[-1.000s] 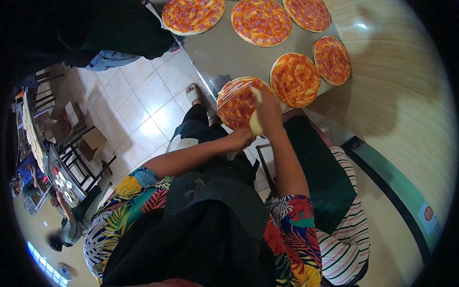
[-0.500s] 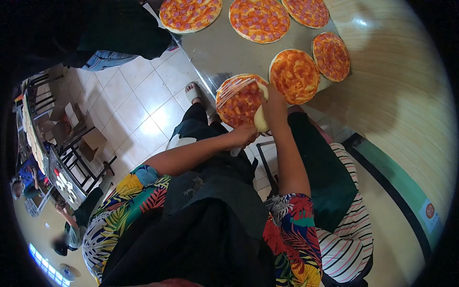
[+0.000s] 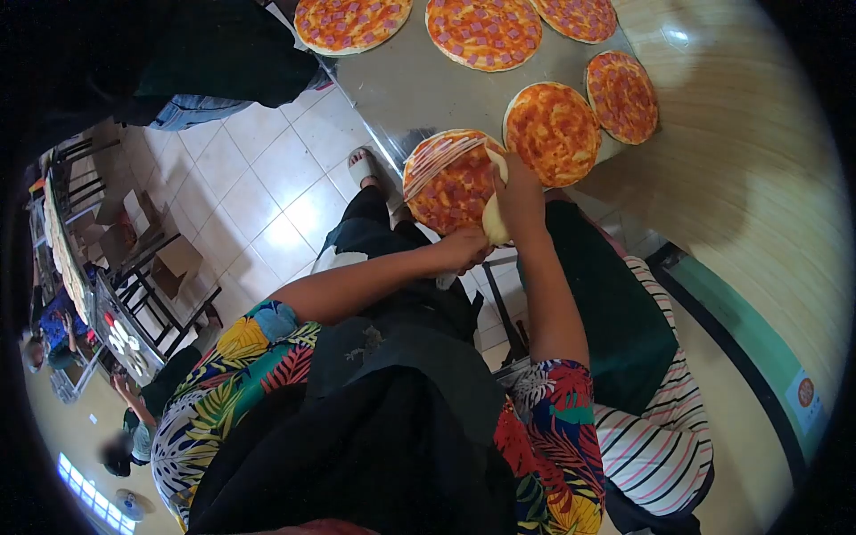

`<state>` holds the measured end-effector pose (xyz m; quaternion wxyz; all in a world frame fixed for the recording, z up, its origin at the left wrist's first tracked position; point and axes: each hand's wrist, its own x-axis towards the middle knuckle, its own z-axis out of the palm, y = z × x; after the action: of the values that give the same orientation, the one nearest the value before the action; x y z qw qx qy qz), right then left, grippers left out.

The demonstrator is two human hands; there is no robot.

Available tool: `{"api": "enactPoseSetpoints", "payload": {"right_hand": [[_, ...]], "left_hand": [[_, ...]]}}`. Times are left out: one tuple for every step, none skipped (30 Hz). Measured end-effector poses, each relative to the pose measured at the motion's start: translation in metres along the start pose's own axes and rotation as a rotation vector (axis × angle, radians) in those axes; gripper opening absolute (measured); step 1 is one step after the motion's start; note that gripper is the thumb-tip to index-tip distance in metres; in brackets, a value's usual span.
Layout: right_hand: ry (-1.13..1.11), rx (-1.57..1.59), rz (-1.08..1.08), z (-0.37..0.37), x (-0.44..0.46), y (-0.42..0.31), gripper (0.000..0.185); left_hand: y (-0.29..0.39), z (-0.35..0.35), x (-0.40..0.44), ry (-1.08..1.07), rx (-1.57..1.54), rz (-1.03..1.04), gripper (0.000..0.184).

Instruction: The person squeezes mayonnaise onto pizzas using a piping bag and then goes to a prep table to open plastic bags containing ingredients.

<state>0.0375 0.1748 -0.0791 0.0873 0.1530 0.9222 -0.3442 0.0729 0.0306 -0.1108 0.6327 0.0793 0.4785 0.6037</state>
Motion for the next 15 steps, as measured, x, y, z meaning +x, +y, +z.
{"api": "enactPoseSetpoints", "payload": {"right_hand": [[0.026, -0.026, 0.013, -0.003, 0.002, 0.002, 0.015], [0.027, -0.029, 0.011, 0.002, -0.003, -0.003, 0.015], [-0.066, -0.025, -0.012, 0.011, -0.013, -0.009, 0.015], [-0.158, -0.018, -0.035, 0.021, -0.023, -0.015, 0.016], [-0.156, -0.013, -0.037, 0.031, -0.033, -0.022, 0.016], [-0.256, -0.081, -0.083, 0.040, -0.042, -0.029, 0.016], [-0.357, -0.148, -0.129, 0.045, -0.047, -0.032, 0.016], [-0.355, -0.143, -0.127, 0.043, -0.046, -0.030, 0.016], [-0.307, -0.134, -0.130, 0.039, -0.042, -0.029, 0.016], [-0.259, -0.126, -0.135, 0.034, -0.036, -0.023, 0.016], [-0.202, -0.075, -0.013, 0.031, -0.024, -0.008, 0.016], [-0.119, 0.055, 0.019, 0.014, -0.016, -0.008, 0.015], [-0.037, 0.184, 0.052, -0.001, -0.009, -0.010, 0.015], [-0.038, 0.180, 0.052, -0.002, -0.006, -0.004, 0.015], [0.004, 0.067, 0.033, -0.001, -0.003, 0.002, 0.015]], "left_hand": [[0.002, 0.000, 0.001, -0.021, 0.136, 0.092, 0.019], [0.000, -0.002, 0.000, -0.100, 0.162, 0.021, 0.016], [-0.002, -0.003, -0.002, -0.180, 0.194, -0.048, 0.015], [-0.014, -0.004, -0.008, -0.178, 0.196, -0.049, 0.015], [-0.031, -0.003, -0.015, -0.188, 0.422, 0.049, 0.015], [-0.031, -0.001, -0.025, -0.200, 0.647, 0.146, 0.016], [-0.030, 0.001, -0.030, -0.182, 0.375, -0.141, 0.015], [-0.041, -0.001, -0.025, -0.182, 0.377, -0.146, 0.015], [-0.060, -0.005, -0.017, -0.152, 0.535, 0.230, 0.016], [-0.069, -0.008, -0.007, -0.115, 0.683, 0.611, 0.017], [-0.062, -0.010, 0.005, -0.089, 0.692, 0.720, 0.018], [-0.042, -0.008, 0.007, -0.088, 0.693, 0.723, 0.018], [-0.011, -0.002, 0.006, -0.037, 0.324, 0.282, 0.019], [0.006, 0.001, 0.005, 0.010, -0.048, -0.157, 0.019], [0.006, 0.001, 0.006, -0.007, -0.053, -0.141, 0.021]]}}
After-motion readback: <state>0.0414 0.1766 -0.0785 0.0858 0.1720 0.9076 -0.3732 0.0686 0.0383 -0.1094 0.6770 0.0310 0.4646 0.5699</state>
